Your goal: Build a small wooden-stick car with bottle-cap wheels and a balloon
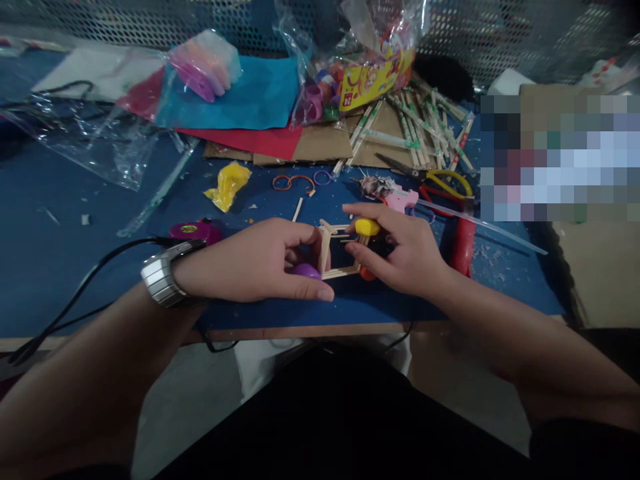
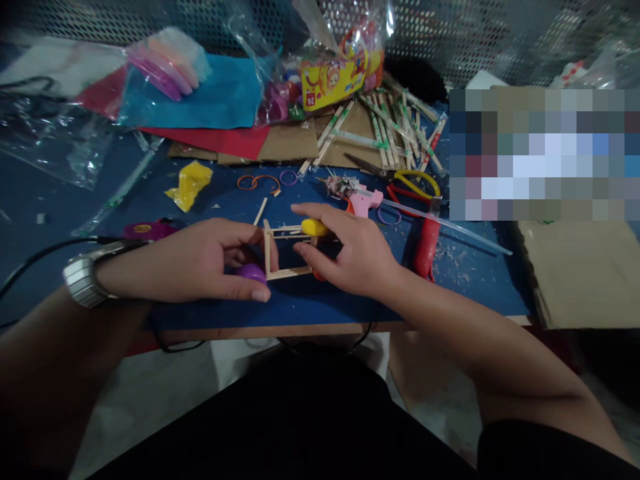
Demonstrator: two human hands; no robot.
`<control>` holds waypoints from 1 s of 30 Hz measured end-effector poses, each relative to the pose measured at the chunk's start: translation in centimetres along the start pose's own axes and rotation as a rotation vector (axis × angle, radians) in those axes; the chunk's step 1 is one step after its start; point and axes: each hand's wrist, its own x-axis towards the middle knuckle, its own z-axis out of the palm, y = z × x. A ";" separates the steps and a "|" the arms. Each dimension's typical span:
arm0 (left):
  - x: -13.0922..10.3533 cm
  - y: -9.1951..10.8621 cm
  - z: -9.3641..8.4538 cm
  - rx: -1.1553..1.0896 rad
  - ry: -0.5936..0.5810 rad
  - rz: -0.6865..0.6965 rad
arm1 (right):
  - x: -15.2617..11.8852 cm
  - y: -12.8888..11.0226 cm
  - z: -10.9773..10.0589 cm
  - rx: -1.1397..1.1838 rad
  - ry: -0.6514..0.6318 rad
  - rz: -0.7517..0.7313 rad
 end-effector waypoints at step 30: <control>0.0 0.0 -0.5 -0.029 0.037 0.048 | -0.2 -0.2 -0.1 0.042 0.006 0.036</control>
